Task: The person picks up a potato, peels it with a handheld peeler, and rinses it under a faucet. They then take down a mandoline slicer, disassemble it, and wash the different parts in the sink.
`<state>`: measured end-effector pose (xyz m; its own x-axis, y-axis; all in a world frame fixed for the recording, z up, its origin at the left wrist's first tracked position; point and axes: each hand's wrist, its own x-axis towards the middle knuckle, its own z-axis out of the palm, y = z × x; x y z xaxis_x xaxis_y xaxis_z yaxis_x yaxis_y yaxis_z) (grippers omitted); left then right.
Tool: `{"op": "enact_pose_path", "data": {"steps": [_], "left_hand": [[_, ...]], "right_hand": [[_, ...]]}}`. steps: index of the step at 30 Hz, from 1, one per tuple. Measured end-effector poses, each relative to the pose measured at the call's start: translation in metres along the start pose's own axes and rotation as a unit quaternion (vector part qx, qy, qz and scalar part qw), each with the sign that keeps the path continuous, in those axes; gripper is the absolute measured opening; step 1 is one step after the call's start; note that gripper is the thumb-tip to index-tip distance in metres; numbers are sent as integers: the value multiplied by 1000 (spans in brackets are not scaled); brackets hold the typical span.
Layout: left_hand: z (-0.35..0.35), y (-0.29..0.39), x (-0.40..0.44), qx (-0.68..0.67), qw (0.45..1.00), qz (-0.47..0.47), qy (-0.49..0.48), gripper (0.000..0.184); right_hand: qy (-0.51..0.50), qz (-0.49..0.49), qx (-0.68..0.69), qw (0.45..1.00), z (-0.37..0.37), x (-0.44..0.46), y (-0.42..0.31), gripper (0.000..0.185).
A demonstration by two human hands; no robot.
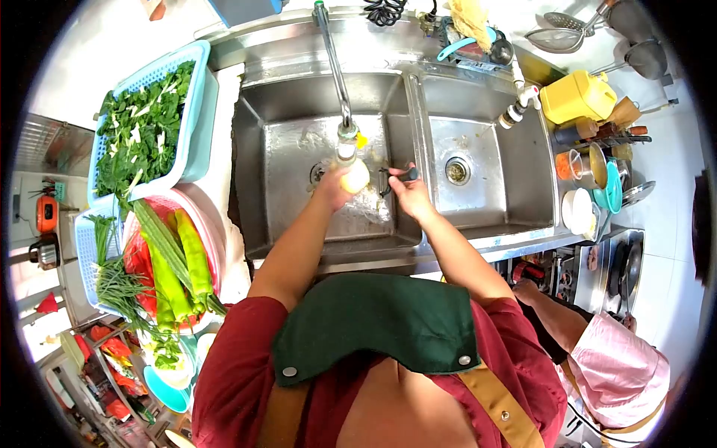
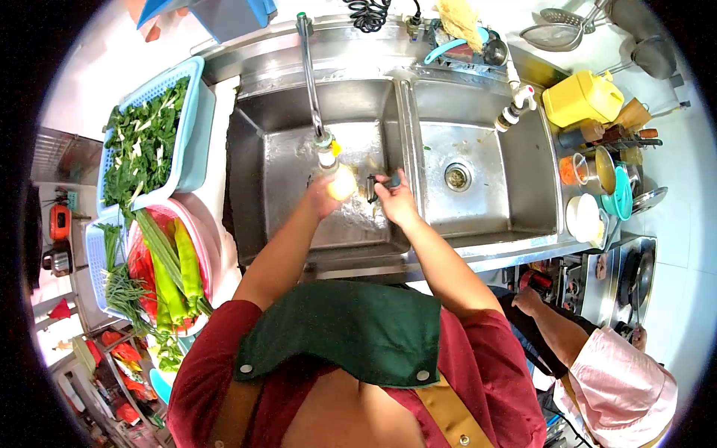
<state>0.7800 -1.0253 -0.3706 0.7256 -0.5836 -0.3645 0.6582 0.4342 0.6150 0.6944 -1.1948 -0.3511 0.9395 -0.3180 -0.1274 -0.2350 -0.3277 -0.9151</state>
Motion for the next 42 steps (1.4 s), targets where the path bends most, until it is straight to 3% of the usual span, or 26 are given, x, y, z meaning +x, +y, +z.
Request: {"op": "enact_pose_path", "data": {"steps": [2, 3, 4, 7, 8, 9, 11, 13, 14, 17, 19, 20, 21, 23, 24, 25, 26, 27, 28, 29, 30, 33, 35, 36, 39, 42], "left_hand": [[-2, 9, -14, -113, 977, -16, 182, 43], [-9, 13, -21, -113, 976, -10, 185, 43], [-19, 20, -29, -181, 967, -3, 179, 46], [-32, 32, -43, -264, 941, 12, 211, 57], [-38, 33, -48, -268, 943, 20, 198, 56], [-41, 34, -52, -272, 944, 28, 183, 55], [-30, 39, -58, -303, 929, 44, 208, 51], [-47, 26, -45, -268, 957, 43, 101, 44], [-38, 22, -42, -212, 969, 48, 116, 37], [-14, 20, -17, -154, 983, -53, 86, 28], [-2, 19, -3, -65, 991, -89, 71, 29], [4, 14, 1, -11, 994, -54, 99, 35], [28, 27, -11, 145, 975, -64, 158, 46], [35, 23, -16, 170, 972, 3, 163, 57], [-8, -2, 4, 248, 956, 92, 127, 66], [-25, -10, -3, 364, 905, 101, 197, 71], [-36, -16, -10, 472, 835, 105, 263, 75], [-39, -17, -24, 417, 860, 86, 279, 76], [-35, -13, -43, 360, 883, 67, 293, 78], [-31, -9, -57, 352, 876, 38, 329, 76], [-30, -4, -72, 342, 865, 9, 366, 75], [-43, 0, -111, 435, 795, 144, 397, 71], [-10, 18, -144, 482, 739, 192, 429, 68], [7, 26, -158, 503, 713, 179, 454, 65], [15, 24, -181, 481, 686, 267, 476, 62], [5, 16, -193, 460, 673, 292, 500, 58]], "right_hand": [[-46, 118, 19, 992, 22, 4, -1, 26], [-86, 83, -63, 991, 36, 13, 16, 25], [-119, 124, -55, 984, 46, 14, -11, 23], [-204, 274, 140, 929, 71, 26, -39, 27], [-225, 271, 180, 918, 78, 32, -39, 35], [-159, 305, 142, 928, 90, 41, -29, 36], [-111, 152, -7, 982, 81, 38, -39, 31], [-26, -6, -25, 999, 77, 48, 7, 23], [11, 31, -21, 999, 51, 30, -49, 17], [38, -18, 12, 999, 8, 31, -57, 19], [-16, -17, 24, 999, -19, 36, -60, 20], [-41, -52, 62, 996, -28, 40, -61, 18], [-45, -59, 62, 995, -35, 43, -65, 18], [33, -227, -39, 972, -54, 54, -80, 16], [-4, -82, -21, 996, -68, 60, -97, 15], [5, -77, 29, 997, -84, 65, -125, 15], [56, -138, 97, 984, -98, 89, -127, 16], [105, -216, 48, 970, -124, 104, -158, 15], [129, -273, 162, 939, -147, 125, -184, 14], [139, -237, 228, 934, -174, 142, -218, 17], [197, -280, 200, 918, -198, 151, -257, 21], [212, -383, 225, 870, -253, 192, -342, 39], [306, -476, 130, 814, -276, 222, -384, 41], [322, -478, 136, 806, -284, 225, -406, 43], [388, -515, 160, 747, -308, 276, -447, 46], [385, -493, 196, 755, -313, 298, -457, 45]]}}
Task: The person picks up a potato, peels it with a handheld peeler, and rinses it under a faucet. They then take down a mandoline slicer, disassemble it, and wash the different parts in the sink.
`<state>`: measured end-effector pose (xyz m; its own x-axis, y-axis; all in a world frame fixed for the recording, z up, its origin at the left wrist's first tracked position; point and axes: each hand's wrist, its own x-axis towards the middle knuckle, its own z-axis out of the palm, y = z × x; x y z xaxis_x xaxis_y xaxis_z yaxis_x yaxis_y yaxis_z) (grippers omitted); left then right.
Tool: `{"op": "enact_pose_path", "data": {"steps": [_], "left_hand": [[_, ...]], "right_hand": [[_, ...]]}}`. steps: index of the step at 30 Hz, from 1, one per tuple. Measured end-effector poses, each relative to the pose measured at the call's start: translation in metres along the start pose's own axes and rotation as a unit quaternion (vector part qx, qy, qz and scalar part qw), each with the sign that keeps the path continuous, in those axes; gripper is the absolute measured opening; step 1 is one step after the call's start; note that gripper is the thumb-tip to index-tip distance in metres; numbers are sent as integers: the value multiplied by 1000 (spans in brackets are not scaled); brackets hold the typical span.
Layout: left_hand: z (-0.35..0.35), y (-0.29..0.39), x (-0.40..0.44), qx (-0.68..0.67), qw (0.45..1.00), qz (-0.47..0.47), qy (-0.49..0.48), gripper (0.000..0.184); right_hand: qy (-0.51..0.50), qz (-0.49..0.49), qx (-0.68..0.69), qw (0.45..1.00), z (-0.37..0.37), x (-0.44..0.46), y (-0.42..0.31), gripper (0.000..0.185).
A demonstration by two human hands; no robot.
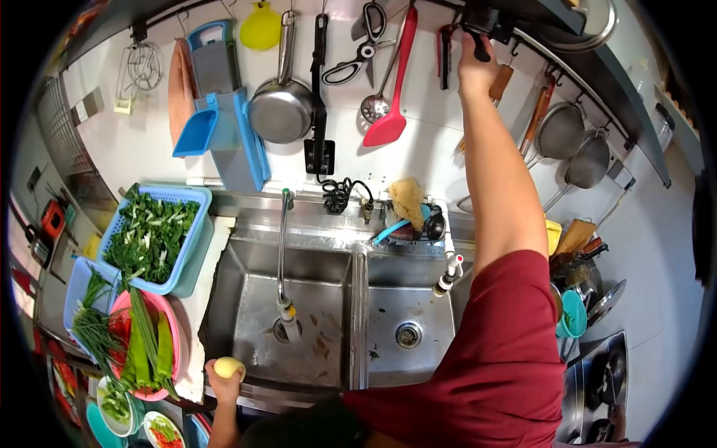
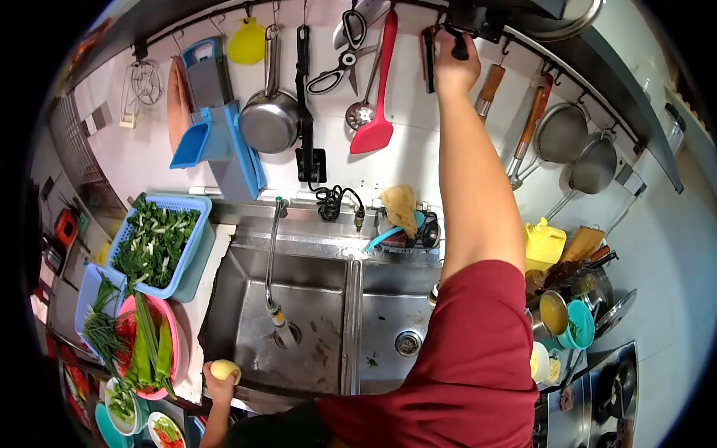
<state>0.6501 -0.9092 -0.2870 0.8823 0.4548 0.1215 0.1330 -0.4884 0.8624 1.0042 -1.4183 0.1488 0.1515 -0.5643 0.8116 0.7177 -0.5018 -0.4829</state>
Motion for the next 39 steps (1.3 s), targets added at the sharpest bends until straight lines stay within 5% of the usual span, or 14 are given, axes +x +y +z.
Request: {"op": "enact_pose_path", "data": {"steps": [5, 7, 9, 10, 11, 13, 14, 15, 17, 19, 24, 27, 34, 39], "left_hand": [[-4, -16, -6, -8, 999, -18, 45, 58], [-3, -40, -1, 12, 999, -4, 43, 64], [-1, -49, 4, -1, 1000, -2, 23, 65], [0, -45, 5, 0, 1000, 7, 26, 63], [-2, -33, 7, 11, 999, 26, 23, 64], [-4, -29, 10, 93, 994, 48, 43, 65], [-5, -26, 11, 90, 995, 16, 34, 65], [-8, -20, 13, 77, 996, -49, 15, 64], [-9, -24, 15, 93, 995, -35, 5, 60], [-8, -25, 14, 106, 994, -18, 14, 60], [-3, -37, 10, 131, 991, 4, 32, 61], [-4, -36, 13, 134, 990, 14, 28, 59], [-3, -45, 19, 150, 987, 23, 45, 59], [-5, -47, 24, 145, 987, 50, 48, 61]], "right_hand": [[-53, 74, 6, 996, -11, -9, 32, 47], [-91, 2, -103, 990, -16, -29, 48, 51], [-50, 247, 119, 960, -18, -77, 42, 54], [-107, 268, 137, 948, -24, -121, 24, 56], [-238, 253, 87, 934, -34, -171, 10, 35], [-591, 234, -142, 759, -73, -283, 1, 13], [-554, 427, 53, 713, -94, -346, -37, 8], [-572, 451, 34, 684, -119, -411, -29, 10], [-494, 740, -90, 448, -127, -476, -51, 21], [-404, 834, -28, 375, -134, -553, -24, 18], [-517, 687, -233, 454, -169, -712, 65, 31], [-576, 595, -354, 435, -227, -759, 80, 31], [-639, 562, -283, 444, -218, -805, 108, 34], [-695, 331, -442, 461, -224, -775, 150, 37]]}}
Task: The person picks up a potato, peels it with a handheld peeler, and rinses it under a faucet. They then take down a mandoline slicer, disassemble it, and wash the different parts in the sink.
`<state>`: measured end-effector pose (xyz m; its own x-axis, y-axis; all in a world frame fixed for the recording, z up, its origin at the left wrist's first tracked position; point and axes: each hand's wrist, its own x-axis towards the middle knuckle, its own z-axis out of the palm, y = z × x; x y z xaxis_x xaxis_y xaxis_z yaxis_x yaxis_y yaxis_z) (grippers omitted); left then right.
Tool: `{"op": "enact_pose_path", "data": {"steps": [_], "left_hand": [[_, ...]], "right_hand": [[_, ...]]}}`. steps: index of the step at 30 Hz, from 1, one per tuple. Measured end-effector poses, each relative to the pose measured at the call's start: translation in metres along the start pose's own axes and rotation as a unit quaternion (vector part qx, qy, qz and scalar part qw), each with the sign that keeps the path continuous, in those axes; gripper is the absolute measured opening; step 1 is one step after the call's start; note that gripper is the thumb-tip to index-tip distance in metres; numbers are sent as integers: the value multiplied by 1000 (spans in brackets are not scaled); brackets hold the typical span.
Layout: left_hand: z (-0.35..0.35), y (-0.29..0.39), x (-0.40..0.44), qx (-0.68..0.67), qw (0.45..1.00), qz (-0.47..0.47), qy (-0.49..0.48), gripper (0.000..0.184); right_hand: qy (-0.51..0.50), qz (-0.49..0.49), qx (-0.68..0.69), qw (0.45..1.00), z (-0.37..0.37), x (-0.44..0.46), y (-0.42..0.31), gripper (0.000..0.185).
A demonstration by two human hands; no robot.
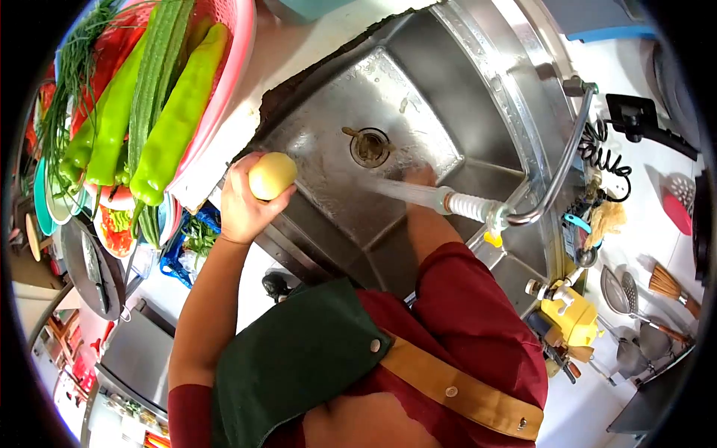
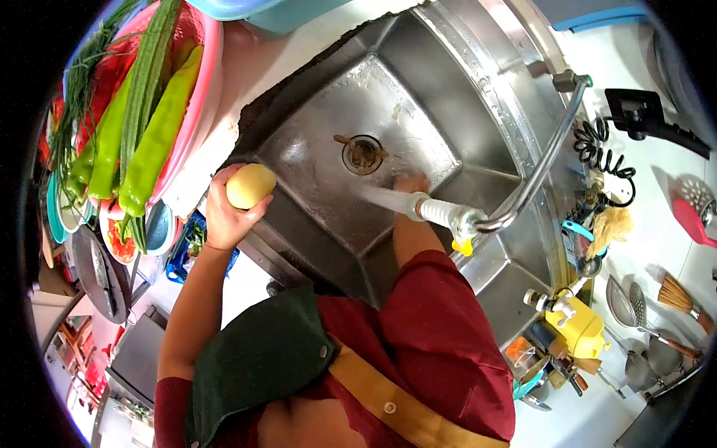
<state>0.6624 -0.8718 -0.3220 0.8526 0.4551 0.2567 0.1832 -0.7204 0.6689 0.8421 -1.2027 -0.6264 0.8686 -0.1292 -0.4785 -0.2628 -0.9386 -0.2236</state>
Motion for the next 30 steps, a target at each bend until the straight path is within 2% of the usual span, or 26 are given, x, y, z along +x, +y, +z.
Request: {"op": "enact_pose_path", "data": {"steps": [3, 6, 7, 8, 12, 14, 15, 16, 17, 18, 19, 21, 22, 24, 25, 27, 29, 30], "left_hand": [[0, -1, 1, 0, 1000, 2, 0, 62], [1, -2, 0, -3, 1000, 8, -6, 64], [2, -2, -1, -5, 1000, 7, -5, 64], [3, -3, 0, -7, 1000, 7, -2, 64], [3, -5, 0, -4, 1000, 5, -15, 65], [4, -5, -2, -9, 1000, -3, -13, 65], [4, -4, -1, -15, 1000, -5, -8, 66], [5, -5, 0, -16, 1000, -4, -7, 66], [4, -6, -1, -6, 1000, 2, -13, 66], [4, -7, -2, 3, 1000, 7, -20, 66], [4, -7, -2, 6, 1000, 5, -21, 66], [3, -6, -2, 19, 999, 9, -28, 66], [3, -6, -1, 21, 999, 5, -30, 66], [3, -6, 0, 15, 999, 21, -28, 65], [0, -5, 0, 30, 998, 8, -58, 65], [1, -5, -2, 24, 998, 5, -52, 65], [2, -6, -1, 0, 999, 4, -50, 64], [2, -6, -1, -1, 999, 5, -49, 64]], "right_hand": [[221, 9, -95, 971, 1, -26, -7, 45], [176, 55, -86, 979, 19, -53, -52, 44], [165, -105, 80, 977, 15, -58, -68, 46], [150, -259, 244, 922, 14, -56, -77, 49], [219, -204, 215, 930, 11, -28, -67, 55], [191, -126, 27, 973, 9, -29, -63, 59], [104, -224, -21, 969, -14, -55, -82, 61], [105, -225, -20, 969, -10, -55, -86, 61], [96, -306, 130, 938, -6, -53, -91, 59], [82, -377, 276, 880, -3, -50, -94, 58], [79, -377, 278, 880, -2, -37, -94, 58], [231, -351, 103, 902, -10, 5, -90, 61], [232, -327, 53, 915, -24, 14, -96, 63], [188, -323, 7, 928, -51, 25, -107, 62], [159, -353, -9, 922, -53, 38, -105, 60], [126, -384, -26, 914, -46, 48, -103, 57], [48, -514, -30, 856, -33, 40, -94, 53], [49, -514, -31, 856, -33, 26, -95, 53]]}}
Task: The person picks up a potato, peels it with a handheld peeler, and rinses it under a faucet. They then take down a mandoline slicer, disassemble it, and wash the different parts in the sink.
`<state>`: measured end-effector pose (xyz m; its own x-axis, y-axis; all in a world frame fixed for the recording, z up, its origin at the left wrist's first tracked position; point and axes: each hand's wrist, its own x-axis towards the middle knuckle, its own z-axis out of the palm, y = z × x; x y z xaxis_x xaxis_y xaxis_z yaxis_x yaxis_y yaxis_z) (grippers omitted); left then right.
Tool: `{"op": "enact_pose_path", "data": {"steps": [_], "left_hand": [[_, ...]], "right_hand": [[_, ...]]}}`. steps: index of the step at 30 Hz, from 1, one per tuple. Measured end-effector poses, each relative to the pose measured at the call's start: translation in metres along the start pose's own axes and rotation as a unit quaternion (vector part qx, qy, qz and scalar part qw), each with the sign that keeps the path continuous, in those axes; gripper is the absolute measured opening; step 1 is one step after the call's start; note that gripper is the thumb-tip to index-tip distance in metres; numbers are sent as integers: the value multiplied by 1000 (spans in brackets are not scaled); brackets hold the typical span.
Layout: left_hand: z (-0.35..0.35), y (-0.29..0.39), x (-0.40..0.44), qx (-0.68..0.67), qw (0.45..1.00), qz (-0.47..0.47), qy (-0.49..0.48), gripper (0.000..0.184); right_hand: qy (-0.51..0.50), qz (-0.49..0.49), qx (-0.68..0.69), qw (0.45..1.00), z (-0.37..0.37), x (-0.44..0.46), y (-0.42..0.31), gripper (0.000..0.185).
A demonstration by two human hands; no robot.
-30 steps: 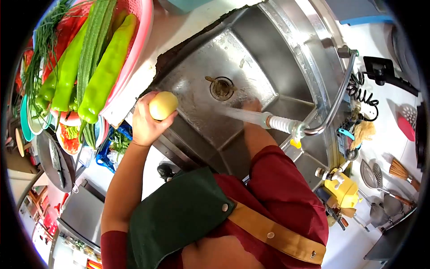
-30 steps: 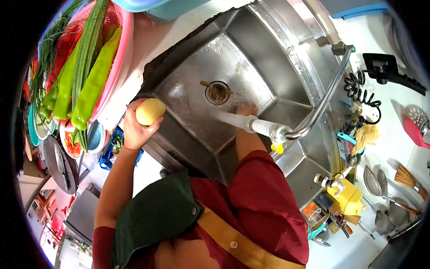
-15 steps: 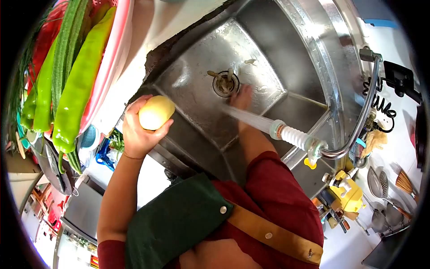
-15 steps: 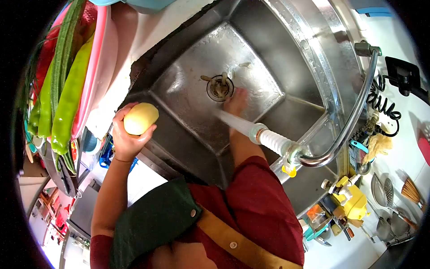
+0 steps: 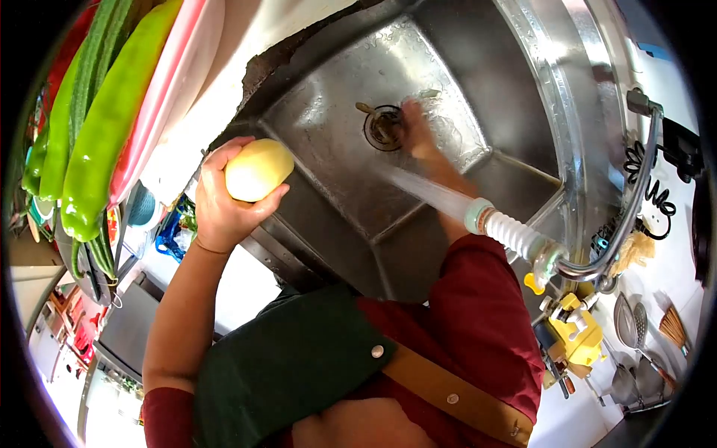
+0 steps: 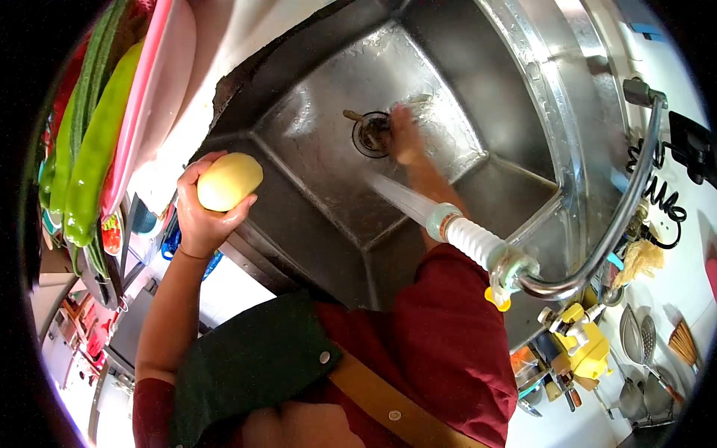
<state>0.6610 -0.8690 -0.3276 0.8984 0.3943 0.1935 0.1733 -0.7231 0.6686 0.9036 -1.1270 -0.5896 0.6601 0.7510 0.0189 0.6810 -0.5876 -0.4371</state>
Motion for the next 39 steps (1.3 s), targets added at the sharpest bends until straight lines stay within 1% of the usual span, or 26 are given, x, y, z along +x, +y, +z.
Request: {"op": "enact_pose_path", "data": {"steps": [2, 3, 4, 5, 6, 8, 10, 11, 13, 14, 15, 17, 18, 20, 22, 24, 26, 27, 29, 31, 33, 34, 35, 37, 38, 39], "left_hand": [[1, 0, 2, 10, 1000, 19, 19, 67], [1, 1, 2, 10, 1000, 14, 20, 66], [0, 1, 1, 11, 1000, 15, 20, 66], [0, 1, 1, 7, 1000, 8, 6, 65], [-1, 0, 0, 5, 1000, 0, -9, 64], [-3, 2, 2, 10, 1000, -1, -12, 64], [-4, 1, 1, 15, 1000, -9, -15, 64], [-3, -1, 1, 16, 1000, 5, -6, 64], [-2, 0, 0, 10, 1000, 10, 4, 64], [-2, 2, 0, 6, 1000, 11, 4, 64], [-2, 2, 1, 3, 1000, 10, 1, 64], [-4, 3, 2, 6, 1000, 8, 1, 63], [-4, 2, 3, 7, 1000, 12, 3, 63], [-2, 2, 1, 2, 1000, 8, 2, 64], [-1, 2, 1, -10, 1000, 7, 1, 63], [0, 1, 1, -23, 1000, 5, 5, 63], [-2, 3, 1, -7, 1000, 5, 6, 63], [-2, 3, 0, -9, 1000, 0, 5, 62], [-4, 5, 2, -4, 1000, -3, 7, 62], [-5, 7, 1, 2, 1000, -5, 3, 61], [-4, 7, 1, 9, 1000, -7, 12, 60], [-3, 6, 2, 8, 1000, -2, 11, 60], [-2, 6, 1, -3, 1000, -4, 24, 60], [-2, 5, 1, -12, 999, -3, 46, 61], [-3, 5, 0, -19, 999, -3, 34, 60], [-4, 4, 1, -25, 999, -3, 21, 59]], "right_hand": [[-102, 29, 113, 988, -6, -7, -37, 52], [-55, 29, 133, 989, -4, -3, -40, 50], [-54, 29, 133, 989, 0, 1, -36, 50], [88, 41, 78, 992, 7, 10, -27, 50], [227, 53, 22, 972, 16, 18, -17, 50], [132, 251, 28, 959, 10, 29, 6, 57], [34, 181, -31, 982, -5, 27, 15, 60], [27, 180, -30, 983, -1, 20, 10, 60], [-14, -27, -52, 998, -3, -2, 6, 61], [81, -159, -10, 984, 30, -21, 34, 60], [-38, -98, 42, 994, 21, -32, 9, 59], [-195, -33, 102, 975, 28, -48, -22, 57], [-191, -34, 101, 976, 30, -43, -41, 57], [-99, -44, -36, 993, 24, -31, -84, 56], [-61, -35, -56, 996, 17, -9, -114, 58], [-23, -28, -79, 996, 19, 0, -115, 59], [-94, 68, -74, 990, 25, -7, -108, 52], [-91, 69, -79, 990, 23, -13, -109, 52], [-240, 256, -149, 924, 22, -41, -112, 50], [-147, 23, -215, 965, 61, -99, -61, 45], [-345, 52, -85, 933, 0, -108, -96, 33], [-486, -35, -115, 866, -5, -110, -104, 28], [-611, -121, -142, 769, -7, -112, -113, 25], [-632, -348, -193, 665, 76, -168, -83, 32], [-628, -350, -198, 666, 67, -157, -81, 32], [-605, -147, -105, 775, 51, -145, -75, 28]]}}
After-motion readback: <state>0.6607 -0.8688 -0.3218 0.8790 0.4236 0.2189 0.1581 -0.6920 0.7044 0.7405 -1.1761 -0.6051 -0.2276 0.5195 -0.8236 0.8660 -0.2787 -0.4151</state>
